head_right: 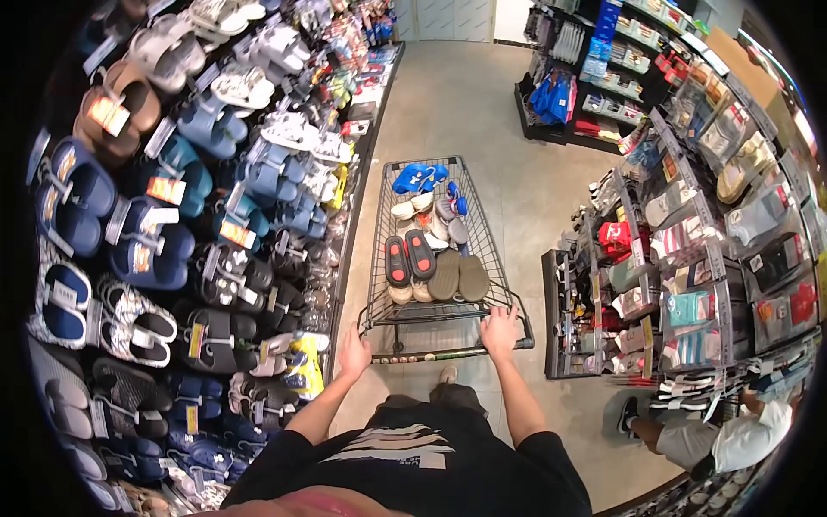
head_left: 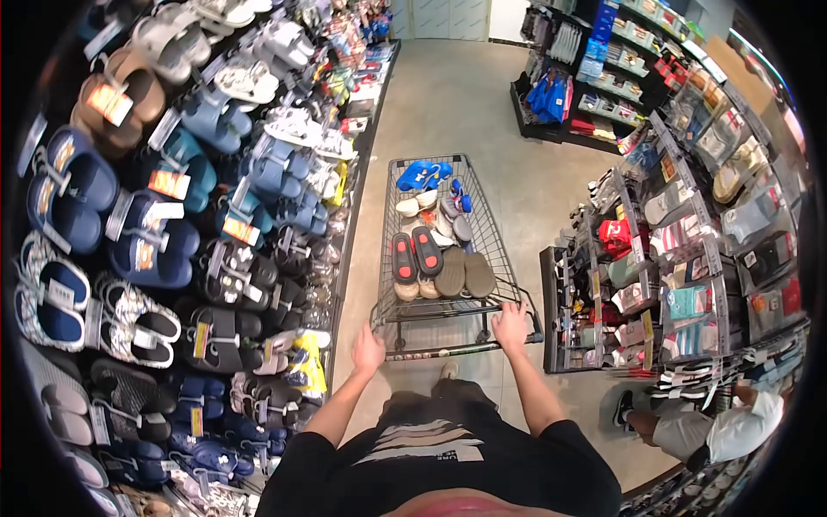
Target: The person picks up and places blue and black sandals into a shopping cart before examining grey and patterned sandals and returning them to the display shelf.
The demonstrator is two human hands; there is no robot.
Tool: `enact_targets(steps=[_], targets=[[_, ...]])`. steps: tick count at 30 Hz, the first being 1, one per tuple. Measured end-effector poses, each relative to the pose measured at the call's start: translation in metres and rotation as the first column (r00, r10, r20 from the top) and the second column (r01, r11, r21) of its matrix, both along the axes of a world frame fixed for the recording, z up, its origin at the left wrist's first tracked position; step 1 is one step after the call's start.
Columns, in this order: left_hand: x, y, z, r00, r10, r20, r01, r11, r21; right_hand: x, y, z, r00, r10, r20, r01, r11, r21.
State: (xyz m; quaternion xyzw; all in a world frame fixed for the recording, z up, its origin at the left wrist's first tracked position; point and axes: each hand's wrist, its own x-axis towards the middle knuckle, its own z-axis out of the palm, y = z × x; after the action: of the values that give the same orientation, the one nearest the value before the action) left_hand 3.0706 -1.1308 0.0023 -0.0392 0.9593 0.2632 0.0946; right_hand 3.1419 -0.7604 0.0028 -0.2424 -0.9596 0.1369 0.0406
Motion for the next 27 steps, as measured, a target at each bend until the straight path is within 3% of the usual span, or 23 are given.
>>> enact_targets(steps=[1, 2, 3, 4, 5, 7, 9, 11, 21, 23, 27], targets=[[-0.017, 0.011, 0.004, 1.0, -0.011, -0.01, 0.011, 1.0, -0.002, -0.014, 0.009, 0.0, 1.0, 0.008, -0.016, -0.008, 1.0, 0.006], [-0.033, 0.02, 0.007, 0.952, -0.211, -0.22, 0.184, 0.973, -0.138, -0.028, 0.017, -0.001, 1.0, 0.005, -0.026, -0.005, 1.0, 0.024], [-0.047, 0.029, 0.011, 0.825, -0.414, -0.385, 0.312, 0.901, -0.301, -0.042, 0.023, 0.004, 0.999, -0.006, -0.054, 0.007, 1.0, 0.006], [-0.068, 0.039, 0.006, 0.772, -0.484, -0.412, 0.416, 0.875, -0.249, -0.055, 0.031, 0.005, 0.999, -0.011, -0.045, 0.011, 1.0, 0.003], [-0.082, 0.046, 0.001, 0.769, -0.489, -0.413, 0.421, 0.872, -0.249, -0.068, 0.038, 0.005, 0.999, -0.017, -0.037, 0.017, 1.0, 0.002], [-0.115, 0.067, 0.005, 0.854, -0.499, -0.147, 0.479, 0.865, -0.151, -0.097, 0.055, 0.005, 0.998, -0.033, -0.05, 0.033, 0.999, 0.004], [-0.143, 0.086, 0.008, 0.865, -0.481, -0.145, 0.466, 0.876, -0.124, -0.124, 0.068, 0.009, 0.997, -0.058, -0.06, 0.057, 0.998, -0.005], [-0.167, 0.108, 0.021, 0.847, -0.519, -0.115, 0.469, 0.832, -0.296, -0.153, 0.085, 0.008, 0.997, -0.055, -0.05, 0.054, 0.998, -0.016], [-0.323, 0.195, 0.019, 0.838, -0.5, -0.217, 0.448, 0.858, -0.25, -0.304, 0.178, 0.001, 0.996, -0.023, -0.088, 0.015, 0.996, -0.09], [-0.35, 0.208, 0.025, 0.839, -0.504, -0.207, 0.46, 0.859, -0.226, -0.332, 0.19, 0.019, 1.0, -0.006, -0.002, 0.006, 0.99, -0.139], [-0.409, 0.228, 0.016, 0.825, -0.493, -0.277, 0.459, 0.87, -0.181, -0.388, 0.221, 0.003, 0.998, 0.07, 0.005, -0.07, 0.996, -0.048]])
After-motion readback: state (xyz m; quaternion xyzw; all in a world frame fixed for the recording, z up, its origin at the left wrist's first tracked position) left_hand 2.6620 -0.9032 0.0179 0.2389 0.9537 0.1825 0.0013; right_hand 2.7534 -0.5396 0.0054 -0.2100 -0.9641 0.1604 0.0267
